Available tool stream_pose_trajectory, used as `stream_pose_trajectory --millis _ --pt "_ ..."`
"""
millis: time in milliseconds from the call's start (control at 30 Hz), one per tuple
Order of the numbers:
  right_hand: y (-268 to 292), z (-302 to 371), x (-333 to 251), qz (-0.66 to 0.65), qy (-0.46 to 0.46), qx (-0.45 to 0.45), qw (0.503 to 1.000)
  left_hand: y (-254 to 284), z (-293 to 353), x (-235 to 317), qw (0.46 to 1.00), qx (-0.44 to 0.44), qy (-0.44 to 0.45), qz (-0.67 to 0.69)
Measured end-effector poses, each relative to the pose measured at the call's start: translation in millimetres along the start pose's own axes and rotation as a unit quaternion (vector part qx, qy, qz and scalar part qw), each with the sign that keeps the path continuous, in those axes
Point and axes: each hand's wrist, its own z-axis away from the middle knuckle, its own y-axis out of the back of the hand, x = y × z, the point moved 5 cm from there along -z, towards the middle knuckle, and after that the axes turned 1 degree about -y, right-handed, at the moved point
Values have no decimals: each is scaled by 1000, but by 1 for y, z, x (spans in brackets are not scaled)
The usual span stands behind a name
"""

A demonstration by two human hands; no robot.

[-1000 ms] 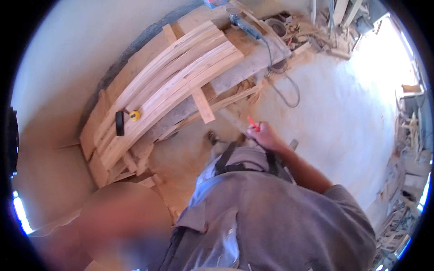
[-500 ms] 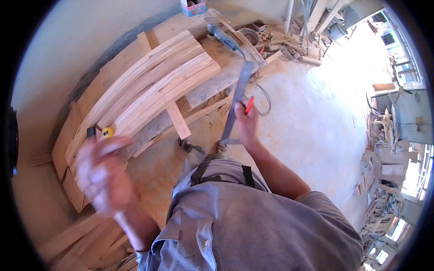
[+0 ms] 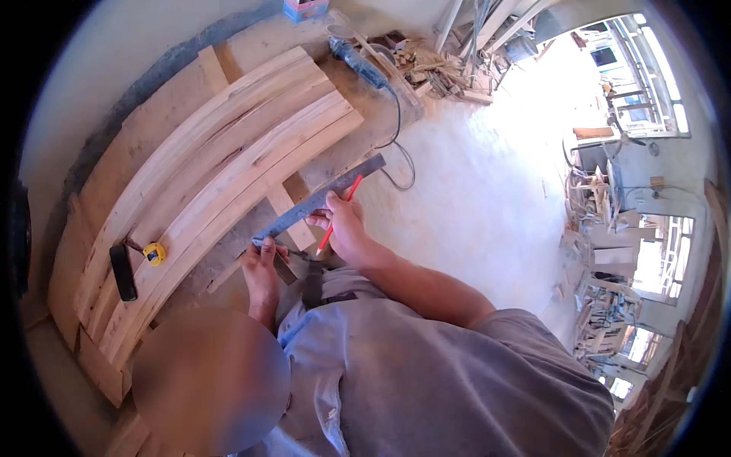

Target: The person uses a metal ruler and a red pencil to mark lines on several wooden planks. They repeatedly position the ruler, draw lines, and adjust the ruler to mark multiple planks in a workshop setting.

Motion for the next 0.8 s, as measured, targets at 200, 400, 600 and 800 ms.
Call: stream_pose_trajectory --millis 200,400,600,800 --pt "26 -33 -2 66 36 82 994 30 -15 -25 997 39 57 26" --pt "43 -56 -24 126 52 95 986 41 -25 -21 995 52 87 15" --pt "44 -86 -45 107 28 77 991 19 -29 -17 992 93 83 6" --pt "51 -140 -49 130 0 20 991 -4 -34 -25 983 161 91 -19"
